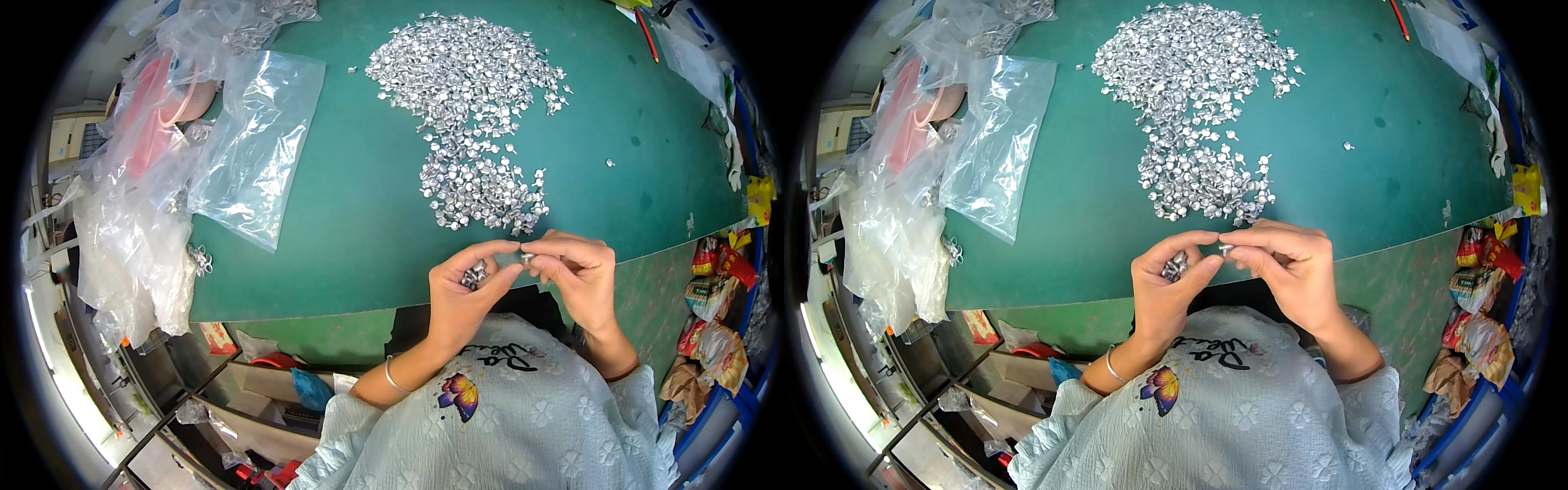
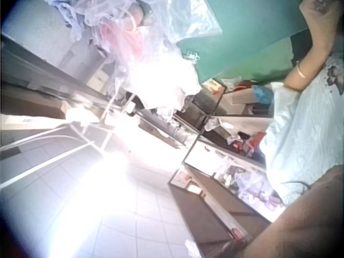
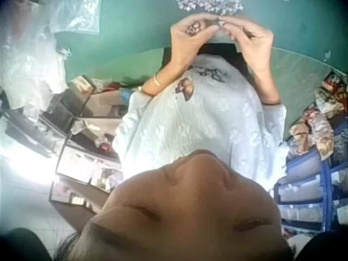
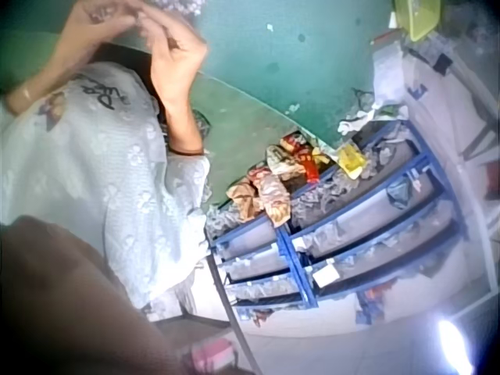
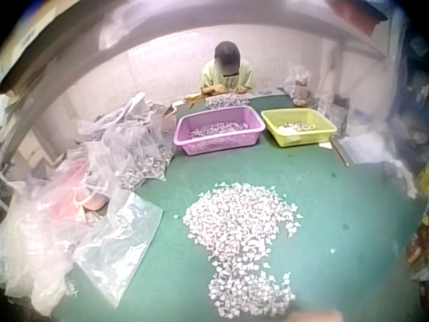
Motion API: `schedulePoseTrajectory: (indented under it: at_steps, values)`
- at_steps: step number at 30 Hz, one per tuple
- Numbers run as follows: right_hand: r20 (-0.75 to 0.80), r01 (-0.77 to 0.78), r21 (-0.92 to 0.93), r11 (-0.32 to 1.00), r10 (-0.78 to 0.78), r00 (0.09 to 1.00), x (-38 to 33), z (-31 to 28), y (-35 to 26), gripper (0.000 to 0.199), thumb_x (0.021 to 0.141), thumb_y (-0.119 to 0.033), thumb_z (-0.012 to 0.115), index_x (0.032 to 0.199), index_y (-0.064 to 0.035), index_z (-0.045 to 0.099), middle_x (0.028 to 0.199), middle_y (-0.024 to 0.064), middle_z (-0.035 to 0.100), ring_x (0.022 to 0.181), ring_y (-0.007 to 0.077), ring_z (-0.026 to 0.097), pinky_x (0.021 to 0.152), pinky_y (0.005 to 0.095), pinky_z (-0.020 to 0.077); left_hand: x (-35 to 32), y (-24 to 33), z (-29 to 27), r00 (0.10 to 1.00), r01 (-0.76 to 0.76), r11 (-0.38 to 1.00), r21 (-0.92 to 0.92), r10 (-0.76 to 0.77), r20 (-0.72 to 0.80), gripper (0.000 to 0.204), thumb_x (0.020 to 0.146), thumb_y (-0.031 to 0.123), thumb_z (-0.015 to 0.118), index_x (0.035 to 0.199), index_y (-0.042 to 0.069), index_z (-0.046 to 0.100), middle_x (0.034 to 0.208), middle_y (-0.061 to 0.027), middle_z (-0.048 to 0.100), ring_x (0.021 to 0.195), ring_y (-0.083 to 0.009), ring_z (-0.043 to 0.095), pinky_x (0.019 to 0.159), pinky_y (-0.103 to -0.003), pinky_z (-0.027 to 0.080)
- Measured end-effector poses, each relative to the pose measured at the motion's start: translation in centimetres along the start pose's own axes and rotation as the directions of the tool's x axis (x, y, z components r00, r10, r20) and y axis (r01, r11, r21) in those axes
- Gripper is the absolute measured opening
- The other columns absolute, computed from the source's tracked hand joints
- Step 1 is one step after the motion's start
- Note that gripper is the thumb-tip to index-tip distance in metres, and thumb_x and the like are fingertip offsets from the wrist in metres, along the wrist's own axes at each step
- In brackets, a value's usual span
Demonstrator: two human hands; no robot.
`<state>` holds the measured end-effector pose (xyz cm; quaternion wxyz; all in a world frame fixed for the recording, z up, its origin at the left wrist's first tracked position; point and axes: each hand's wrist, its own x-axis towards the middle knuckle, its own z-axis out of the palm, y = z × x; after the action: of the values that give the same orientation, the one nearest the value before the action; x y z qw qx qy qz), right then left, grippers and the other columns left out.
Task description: The person repeatedly picks up small silver components from a pile on a green table and assembles them by hand. They handle the parts one at a time, manipulating them with both hands, and occasionally place them into a plastic bag.
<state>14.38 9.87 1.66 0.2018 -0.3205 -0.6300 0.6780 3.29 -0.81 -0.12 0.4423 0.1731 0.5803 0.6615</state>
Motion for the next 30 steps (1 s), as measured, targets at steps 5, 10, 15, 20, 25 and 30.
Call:
schedulePoseTrajectory:
  at_steps: [5,10,15,20,25,30]
  values:
    - [0.040,-0.119,0.150,0.982,0.115,0.993,-0.3,0.0,0.3,0.010,0.080,0.001,0.059,0.089,0.0033,0.063,0.075,0.0065,0.063,0.061,0.0069,0.056,0.049,0.0178,0.0421,-0.3,0.7,0.1,1.000,-0.013,0.999,0.051,0.012,0.024,0.021,0.074,-0.003,0.065,0.095,0.001,0.065,0.061,0.0058,0.044,0.054,-0.0005,0.035,0.049,-0.016,0.031]
    - [0.045,-0.155,0.159,0.975,0.150,0.988,-0.6,0.2,-0.4,0.008,0.082,0.000,0.058,0.088,0.0039,0.062,0.075,0.0065,0.063,0.066,0.0079,0.058,0.052,0.0176,0.0439,-0.3,0.5,0.1,0.996,-0.078,0.995,0.070,0.075,0.043,0.018,0.074,-0.004,0.064,0.092,0.000,0.065,0.062,0.0033,0.049,0.054,-0.0012,0.038,0.048,-0.017,0.032]
    - [0.027,-0.059,0.028,0.998,0.058,0.998,-0.9,0.7,-1.0,0.008,0.083,-0.001,0.056,0.085,0.0056,0.060,0.075,0.0077,0.061,0.067,0.0091,0.058,0.055,0.0194,0.0453,-0.5,0.4,0.1,0.999,-0.041,0.999,0.001,0.041,0.023,0.019,0.075,-0.004,0.064,0.093,0.000,0.065,0.061,0.0047,0.046,0.054,-0.0007,0.037,0.048,-0.016,0.031]
    - [0.037,-0.018,-0.006,1.000,0.018,0.999,-1.1,0.6,-0.8,0.009,0.084,-0.003,0.056,0.082,0.0058,0.059,0.071,0.0075,0.058,0.065,0.0097,0.057,0.055,0.0214,0.0444,-0.7,1.6,0.4,1.000,0.014,1.000,-0.017,-0.014,0.019,0.018,0.073,-0.006,0.063,0.090,-0.001,0.065,0.059,0.0062,0.044,0.054,-0.0006,0.035,0.046,-0.017,0.026]
    - [0.044,0.033,-0.053,0.998,-0.031,0.999,-1.2,0.4,-0.9,0.008,0.083,-0.003,0.057,0.080,0.0045,0.059,0.069,0.0075,0.057,0.061,0.0106,0.056,0.053,0.0218,0.0424,-0.7,1.2,0.1,0.998,-0.005,1.000,-0.024,0.006,0.067,0.019,0.072,-0.006,0.064,0.090,0.000,0.066,0.059,0.0062,0.044,0.053,-0.0007,0.035,0.046,-0.017,0.026]
    - [0.028,0.290,-0.263,0.920,-0.293,0.956,-1.2,0.6,-0.8,0.004,0.077,0.000,0.061,0.079,0.0035,0.059,0.068,0.0078,0.057,0.055,0.0121,0.051,0.048,0.0219,0.0375,-0.8,0.9,0.0,0.998,-0.007,0.999,-0.036,0.009,0.058,0.019,0.072,-0.007,0.063,0.090,-0.001,0.065,0.060,0.0057,0.046,0.054,-0.0007,0.037,0.048,-0.016,0.027]
